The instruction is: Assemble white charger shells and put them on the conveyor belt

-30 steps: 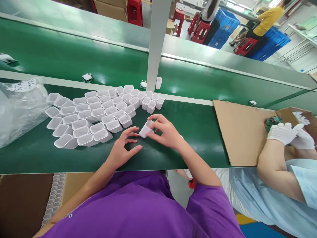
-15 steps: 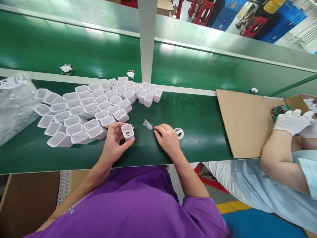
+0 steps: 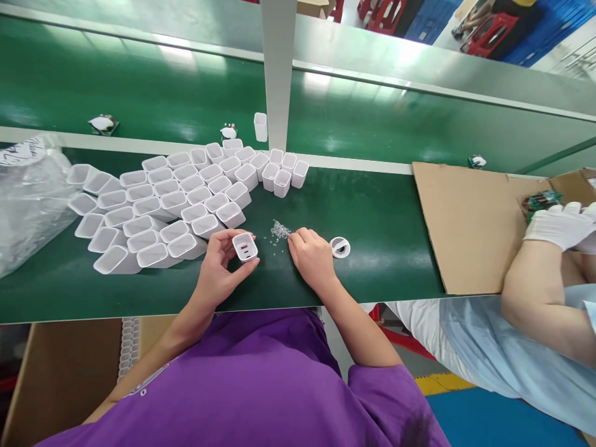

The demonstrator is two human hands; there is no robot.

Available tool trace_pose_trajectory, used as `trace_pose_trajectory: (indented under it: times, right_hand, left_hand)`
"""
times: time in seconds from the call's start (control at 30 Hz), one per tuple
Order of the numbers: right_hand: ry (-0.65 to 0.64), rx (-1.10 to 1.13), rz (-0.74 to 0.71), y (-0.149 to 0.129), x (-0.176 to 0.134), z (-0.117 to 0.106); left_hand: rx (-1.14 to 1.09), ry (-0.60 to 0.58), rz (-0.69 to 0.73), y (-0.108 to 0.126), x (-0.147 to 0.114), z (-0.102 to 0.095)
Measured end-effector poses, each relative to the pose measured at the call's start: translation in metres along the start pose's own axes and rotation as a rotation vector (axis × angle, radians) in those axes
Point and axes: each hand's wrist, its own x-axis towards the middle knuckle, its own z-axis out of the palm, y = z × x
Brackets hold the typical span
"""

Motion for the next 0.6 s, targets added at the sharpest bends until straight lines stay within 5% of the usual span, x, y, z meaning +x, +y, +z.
trace_pose_trajectory:
  times: [0.3, 0.6]
  right_hand:
    - [0.224, 0.574, 0.028, -0.032, 0.007, -0.019]
    - [0.297, 0.487, 0.024, -0.044, 0.012, -0.010]
  left_hand:
    - [-0.405, -0.186, -0.158, 0.007, 0.004, -0.005]
    - [-0.527, -0.193, -0.205, 0.010, 0.004, -0.004]
